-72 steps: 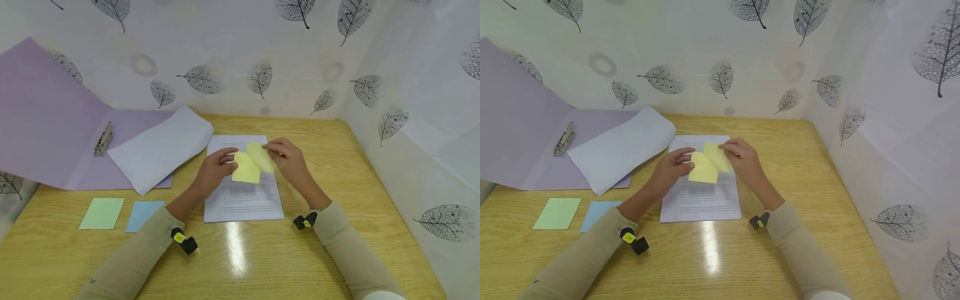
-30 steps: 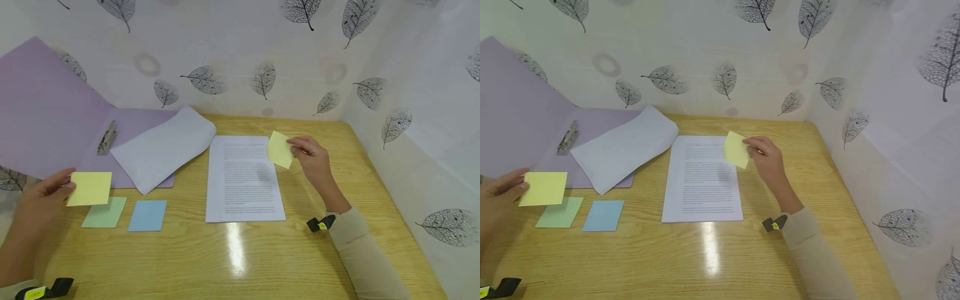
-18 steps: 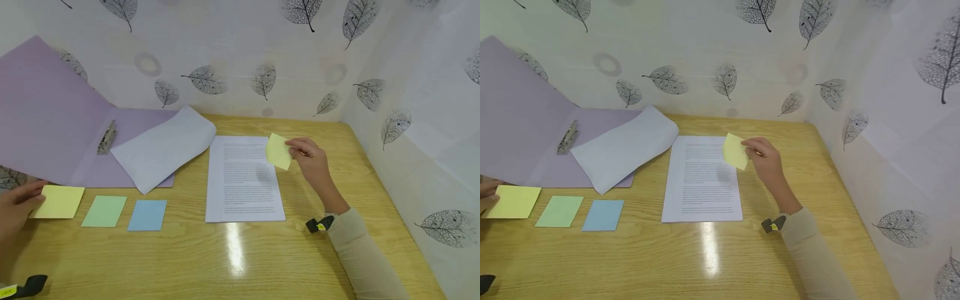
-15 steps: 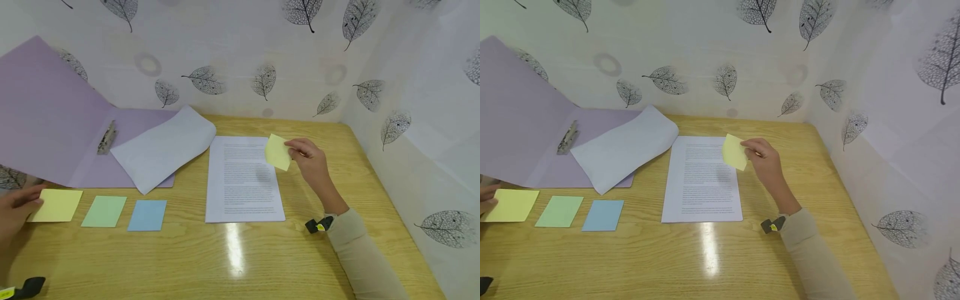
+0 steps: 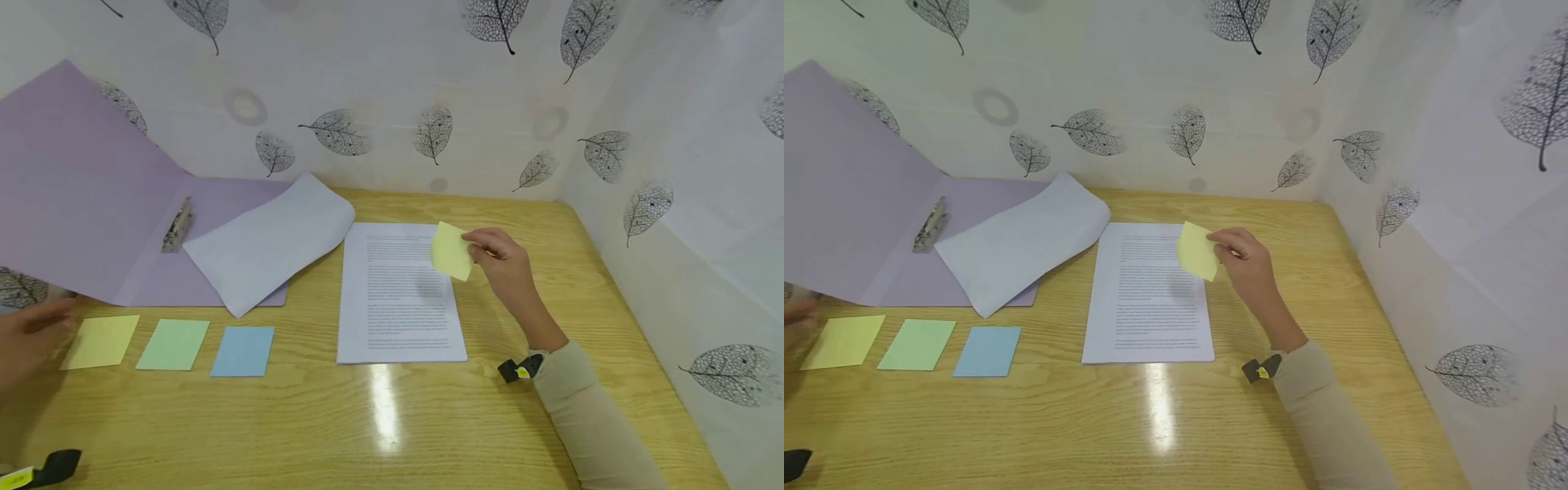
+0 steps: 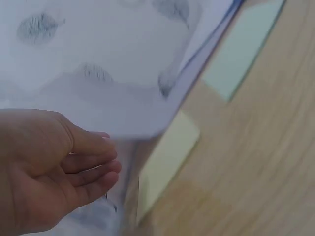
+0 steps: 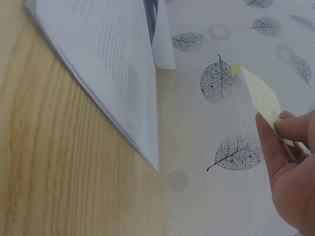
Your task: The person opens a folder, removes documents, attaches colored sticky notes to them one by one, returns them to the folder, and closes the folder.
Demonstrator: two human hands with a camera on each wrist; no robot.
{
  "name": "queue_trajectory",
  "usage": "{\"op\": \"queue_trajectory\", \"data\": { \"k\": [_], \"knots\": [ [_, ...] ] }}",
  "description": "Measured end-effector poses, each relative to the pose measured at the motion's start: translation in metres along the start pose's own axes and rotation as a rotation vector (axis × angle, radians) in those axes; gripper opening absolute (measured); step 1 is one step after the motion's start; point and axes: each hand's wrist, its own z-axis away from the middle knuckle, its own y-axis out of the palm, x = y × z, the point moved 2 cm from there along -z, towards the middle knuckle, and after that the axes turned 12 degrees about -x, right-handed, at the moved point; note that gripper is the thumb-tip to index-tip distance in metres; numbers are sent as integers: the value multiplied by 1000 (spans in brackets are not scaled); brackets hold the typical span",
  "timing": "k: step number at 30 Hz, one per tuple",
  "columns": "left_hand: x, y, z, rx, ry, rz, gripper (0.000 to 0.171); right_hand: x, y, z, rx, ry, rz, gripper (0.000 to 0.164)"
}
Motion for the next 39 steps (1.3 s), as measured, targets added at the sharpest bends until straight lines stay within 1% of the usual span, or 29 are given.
{"op": "queue_trajectory", "data": {
  "k": [2, 4, 6, 8, 9, 11, 14, 16, 18, 21, 23, 26, 29, 32, 35, 39],
  "knots": [
    [-37, 1, 2, 44, -55, -44, 50, 0, 1, 1, 2, -3, -7, 22],
    [-82, 4, 5, 102, -93, -41, 57, 1, 2, 2, 7, -11, -24, 22],
    [-131, 10, 9, 158, -97, 14, 60, 2, 4, 2, 14, -27, -47, 23],
    [-168, 23, 11, 191, -52, 100, 59, 3, 6, 3, 18, -42, -69, 23],
    [-186, 31, 13, 216, -23, 148, 57, 2, 7, 3, 20, -47, -80, 23],
    [-223, 53, 17, 267, 30, 235, 54, 1, 8, 3, 22, -57, -98, 23],
    [-271, 93, 24, 363, 76, 397, 49, 0, 10, 4, 26, -66, -133, 23],
    [-297, 118, 28, 440, 76, 512, 45, 1, 12, 4, 33, -67, -161, 23],
    [-320, 141, 32, 519, 55, 619, 40, 2, 13, 6, 33, -63, -170, 23],
    [-349, 170, 37, 611, 33, 731, 32, 5, 13, 8, 28, -56, -163, 23],
    [-365, 186, 39, 656, 26, 777, 30, 6, 13, 9, 33, -54, -154, 23],
    [-385, 203, 41, 699, 17, 839, 29, 8, 15, 10, 50, -50, -169, 24],
    [-399, 213, 42, 729, 7, 891, 29, 11, 16, 11, 63, -47, -189, 24],
    [-405, 217, 41, 739, -11, 934, 29, 15, 17, 13, 66, -56, -197, 23],
    [-405, 218, 39, 728, -39, 952, 33, 19, 19, 16, 78, -76, -199, 23],
    [-404, 220, 38, 721, -70, 984, 39, 23, 24, 21, 104, -139, -215, 21]
  ]
}}
